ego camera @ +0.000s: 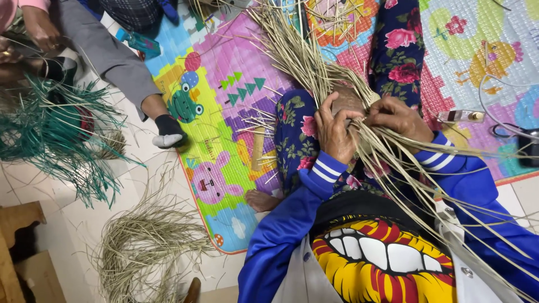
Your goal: Weaving and braiding dried straw strands to create a craft item
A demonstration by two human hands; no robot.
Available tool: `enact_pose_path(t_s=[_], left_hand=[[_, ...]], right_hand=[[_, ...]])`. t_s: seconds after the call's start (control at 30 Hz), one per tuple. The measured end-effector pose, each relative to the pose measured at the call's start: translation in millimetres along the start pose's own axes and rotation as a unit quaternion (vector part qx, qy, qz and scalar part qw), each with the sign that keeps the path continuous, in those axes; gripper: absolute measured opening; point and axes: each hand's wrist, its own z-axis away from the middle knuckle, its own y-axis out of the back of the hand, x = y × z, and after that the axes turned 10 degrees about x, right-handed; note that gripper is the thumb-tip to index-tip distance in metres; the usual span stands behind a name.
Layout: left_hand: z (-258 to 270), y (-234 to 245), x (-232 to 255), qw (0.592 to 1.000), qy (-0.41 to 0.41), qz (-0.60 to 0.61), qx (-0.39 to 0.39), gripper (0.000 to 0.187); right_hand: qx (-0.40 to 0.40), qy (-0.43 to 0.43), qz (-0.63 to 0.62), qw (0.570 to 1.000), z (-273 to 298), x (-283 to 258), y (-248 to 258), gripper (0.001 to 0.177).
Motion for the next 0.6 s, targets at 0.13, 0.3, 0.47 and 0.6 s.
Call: enact_pose_path(t_s=[0.13, 0.3, 0.47, 0.6], left_hand=[[-3.8, 4.3, 3.4, 0.997, -0.055, -0.058, 0.002, 0.028], [-13.4, 16.8, 19.0, 0.995, -0.054, -0.056, -0.059, 0.047], [-13.4, 15.8, 11.5, 0.996, -0.012, -0.052, -0.075, 0.049], [-17.3, 15.9, 17.0, 0.996, -0.019, -0.048, -0.076, 0.047]], right_hand=[[-0.026, 0.09, 0.006, 0.996, 3.8, 20.1, -3.6, 0.037], [-0.013, 0.069, -0.039, 0.997, -3.4, 16.2, -1.4, 0.045], [0.108, -0.419, -0.311, 0.846, -61.2, -48.6, -6.5, 0.011], [0.059, -0.044, -0.189, 0.979, -38.0, 28.0, -12.0, 0.023]])
